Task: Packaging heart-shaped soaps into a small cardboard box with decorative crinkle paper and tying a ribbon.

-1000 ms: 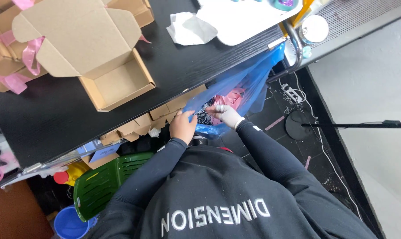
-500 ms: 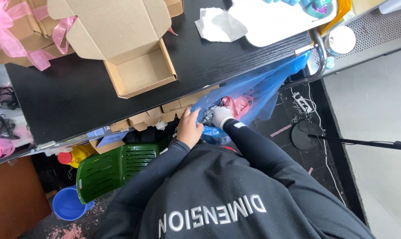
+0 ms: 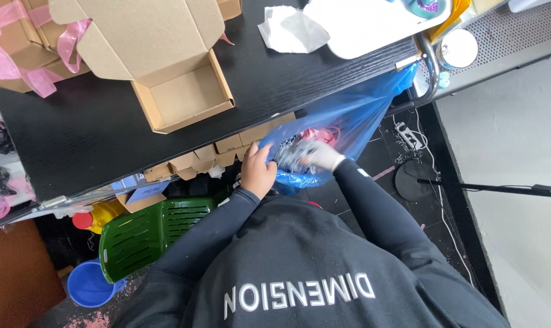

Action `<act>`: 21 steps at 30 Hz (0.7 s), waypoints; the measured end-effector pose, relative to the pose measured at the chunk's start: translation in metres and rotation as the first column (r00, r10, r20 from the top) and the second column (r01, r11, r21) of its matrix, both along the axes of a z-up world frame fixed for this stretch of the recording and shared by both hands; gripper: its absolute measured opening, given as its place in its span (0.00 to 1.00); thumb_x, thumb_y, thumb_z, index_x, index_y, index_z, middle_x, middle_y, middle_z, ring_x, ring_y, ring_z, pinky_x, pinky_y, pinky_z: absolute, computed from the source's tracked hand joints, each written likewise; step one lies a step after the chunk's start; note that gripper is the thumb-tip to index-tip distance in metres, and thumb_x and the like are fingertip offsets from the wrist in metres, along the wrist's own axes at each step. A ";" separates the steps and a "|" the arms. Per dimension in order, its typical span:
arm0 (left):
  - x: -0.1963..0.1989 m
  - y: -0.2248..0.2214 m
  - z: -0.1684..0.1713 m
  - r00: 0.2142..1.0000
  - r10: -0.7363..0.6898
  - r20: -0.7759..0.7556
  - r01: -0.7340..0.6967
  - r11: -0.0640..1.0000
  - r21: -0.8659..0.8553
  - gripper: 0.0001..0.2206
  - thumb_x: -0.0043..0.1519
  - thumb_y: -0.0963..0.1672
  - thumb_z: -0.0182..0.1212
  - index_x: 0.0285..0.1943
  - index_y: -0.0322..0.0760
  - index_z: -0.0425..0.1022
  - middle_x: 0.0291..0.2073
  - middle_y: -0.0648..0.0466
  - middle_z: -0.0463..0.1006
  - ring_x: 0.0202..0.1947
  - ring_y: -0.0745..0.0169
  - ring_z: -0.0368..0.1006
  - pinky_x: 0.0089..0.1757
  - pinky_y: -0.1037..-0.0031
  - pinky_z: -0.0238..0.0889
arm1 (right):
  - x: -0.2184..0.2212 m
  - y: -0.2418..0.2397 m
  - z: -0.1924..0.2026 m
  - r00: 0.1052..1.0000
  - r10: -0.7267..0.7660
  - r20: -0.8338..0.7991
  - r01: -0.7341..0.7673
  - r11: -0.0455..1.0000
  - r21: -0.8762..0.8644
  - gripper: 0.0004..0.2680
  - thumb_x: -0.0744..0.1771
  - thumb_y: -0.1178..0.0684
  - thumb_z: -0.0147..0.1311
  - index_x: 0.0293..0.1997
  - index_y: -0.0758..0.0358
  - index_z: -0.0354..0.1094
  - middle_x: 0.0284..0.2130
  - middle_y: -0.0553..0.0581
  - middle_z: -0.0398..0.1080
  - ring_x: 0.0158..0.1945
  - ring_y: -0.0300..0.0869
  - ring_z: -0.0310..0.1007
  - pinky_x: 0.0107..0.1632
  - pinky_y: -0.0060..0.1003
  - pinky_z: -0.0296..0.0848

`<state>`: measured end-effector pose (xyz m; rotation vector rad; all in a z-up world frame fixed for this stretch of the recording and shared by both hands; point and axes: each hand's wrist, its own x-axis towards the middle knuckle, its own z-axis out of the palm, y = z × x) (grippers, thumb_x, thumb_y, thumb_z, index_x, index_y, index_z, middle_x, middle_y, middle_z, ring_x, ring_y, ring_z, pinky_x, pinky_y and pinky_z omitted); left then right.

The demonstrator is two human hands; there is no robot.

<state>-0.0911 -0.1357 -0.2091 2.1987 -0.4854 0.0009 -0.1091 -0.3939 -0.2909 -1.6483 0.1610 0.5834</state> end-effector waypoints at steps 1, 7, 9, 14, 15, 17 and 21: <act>-0.003 -0.001 0.002 1.000 -0.002 -0.002 0.002 1.000 0.000 0.20 0.52 0.37 0.56 0.55 0.29 0.76 0.59 0.38 0.72 0.54 0.36 0.69 0.54 0.58 0.65 | 0.003 0.014 0.004 1.000 -0.002 -0.002 0.002 1.000 0.000 0.13 0.64 0.56 0.58 0.53 0.65 0.72 0.41 0.59 0.78 0.41 0.41 0.77 0.46 0.36 0.76; -0.011 -0.002 0.013 0.996 -0.091 -0.018 0.090 0.995 -0.050 0.19 0.53 0.38 0.55 0.54 0.27 0.77 0.54 0.41 0.74 0.52 0.39 0.72 0.52 0.59 0.67 | 0.006 0.060 -0.108 0.699 0.713 -0.058 -0.589 0.528 -0.612 0.14 0.62 0.56 0.60 0.51 0.64 0.75 0.46 0.66 0.77 0.51 0.54 0.77 0.55 0.44 0.73; -0.013 0.002 0.015 0.997 -0.072 -0.015 0.070 0.995 -0.071 0.17 0.54 0.38 0.56 0.52 0.26 0.77 0.53 0.41 0.74 0.51 0.40 0.73 0.52 0.59 0.67 | 0.001 0.062 -0.151 0.671 0.724 0.160 -0.500 0.601 -0.624 0.17 0.62 0.55 0.58 0.56 0.59 0.73 0.50 0.66 0.74 0.55 0.57 0.73 0.58 0.47 0.69; -0.013 0.014 0.011 0.999 -0.029 -0.040 0.026 0.997 -0.066 0.17 0.53 0.38 0.55 0.52 0.26 0.77 0.52 0.41 0.75 0.50 0.41 0.73 0.51 0.59 0.68 | 0.009 0.047 -0.071 0.873 0.473 0.116 -0.262 0.656 -0.708 0.19 0.62 0.53 0.60 0.60 0.59 0.70 0.49 0.66 0.74 0.53 0.55 0.73 0.57 0.47 0.70; -0.012 0.016 0.009 0.998 -0.011 -0.056 0.008 0.998 -0.054 0.18 0.53 0.38 0.55 0.53 0.26 0.77 0.51 0.41 0.75 0.50 0.41 0.73 0.51 0.59 0.68 | 0.009 0.039 -0.064 0.939 0.318 0.129 -0.129 0.676 -0.726 0.17 0.64 0.52 0.59 0.60 0.58 0.71 0.47 0.65 0.75 0.52 0.54 0.74 0.56 0.46 0.71; -0.009 0.018 0.009 1.000 0.005 -0.015 -0.006 0.998 -0.061 0.18 0.53 0.38 0.55 0.52 0.27 0.78 0.51 0.41 0.75 0.50 0.40 0.72 0.51 0.59 0.68 | 0.012 -0.003 -0.094 0.868 0.411 0.278 -0.100 0.694 -0.713 0.14 0.64 0.55 0.58 0.55 0.59 0.72 0.46 0.60 0.77 0.51 0.50 0.77 0.55 0.44 0.73; -0.008 0.018 0.015 1.000 0.011 0.005 -0.011 0.997 -0.070 0.18 0.54 0.37 0.54 0.53 0.28 0.78 0.51 0.42 0.76 0.52 0.41 0.73 0.52 0.60 0.68 | 0.004 -0.038 -0.033 0.766 0.454 0.455 -0.072 0.764 -0.642 0.10 0.64 0.58 0.55 0.48 0.59 0.76 0.46 0.54 0.79 0.49 0.47 0.78 0.54 0.42 0.73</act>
